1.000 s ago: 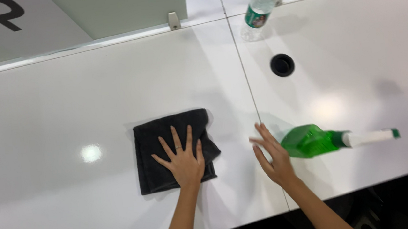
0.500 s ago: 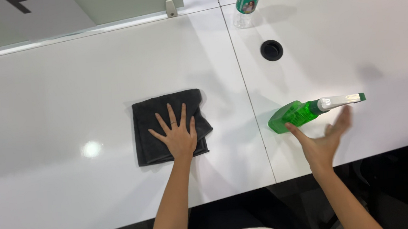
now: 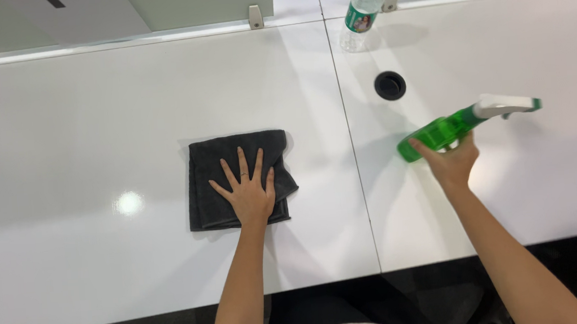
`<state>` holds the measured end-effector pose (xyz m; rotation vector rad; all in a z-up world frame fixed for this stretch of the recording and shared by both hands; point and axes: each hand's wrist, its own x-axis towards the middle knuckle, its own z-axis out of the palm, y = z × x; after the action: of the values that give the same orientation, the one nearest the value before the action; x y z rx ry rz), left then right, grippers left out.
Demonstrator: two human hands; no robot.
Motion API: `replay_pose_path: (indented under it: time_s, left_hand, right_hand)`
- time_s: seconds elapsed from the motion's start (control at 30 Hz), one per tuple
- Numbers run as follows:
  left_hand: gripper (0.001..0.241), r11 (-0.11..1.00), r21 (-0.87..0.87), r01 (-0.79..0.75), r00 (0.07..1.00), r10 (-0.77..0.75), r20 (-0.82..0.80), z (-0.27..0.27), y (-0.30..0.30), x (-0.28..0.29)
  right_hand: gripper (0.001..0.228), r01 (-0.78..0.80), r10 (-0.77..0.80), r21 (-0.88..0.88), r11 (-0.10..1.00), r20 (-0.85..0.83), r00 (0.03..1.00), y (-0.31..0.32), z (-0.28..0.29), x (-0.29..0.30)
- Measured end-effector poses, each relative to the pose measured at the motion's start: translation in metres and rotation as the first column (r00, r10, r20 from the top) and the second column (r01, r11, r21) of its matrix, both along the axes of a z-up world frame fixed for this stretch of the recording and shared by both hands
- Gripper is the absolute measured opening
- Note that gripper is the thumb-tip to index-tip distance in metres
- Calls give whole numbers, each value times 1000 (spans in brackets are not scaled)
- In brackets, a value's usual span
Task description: The person sprays a white countertop with a green spray bottle and wipes it with a black cloth. They move a plastic water bottle aside to clean the area underneath it and continue wiping the surface.
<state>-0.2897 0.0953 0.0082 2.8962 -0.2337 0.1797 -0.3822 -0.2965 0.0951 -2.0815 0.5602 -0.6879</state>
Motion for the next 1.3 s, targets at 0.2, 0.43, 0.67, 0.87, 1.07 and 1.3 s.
replay_pose_path:
  time_s: [0.2,0.43,0.67,0.87,1.07,1.3]
  left_hand:
    - [55,1000,-10,-1,1000,1,28,3,-1,-1]
    - [54,1000,9,-7,1000,6,25,8,-4,-1]
    - [55,999,-47,19,1000,-19,-1,18,-41,-33]
    - [57,998,-62,26,999,-29,-35,24,-101,-59]
    - [59,998,-61,17,999,-20,-41,16,-156,-3]
    - [61,998,-48,-30,991,24,-132,10,-206,88]
  right_hand:
    - [96,10,-9,-32,999,31,999,-41,-22,14]
    - [90,314,-304,84,946,-113,946,20,-82,-40]
    - [23,-275,194,-319,907,-263,945,26,-89,6]
    - [39,-471,354,-412,780,-331,875,20,-71,62]
    - [40,-455,352,-351,818,-321,879,21,-68,66]
    - [40,-435,328,-331,837,-332,884,19,-64,69]
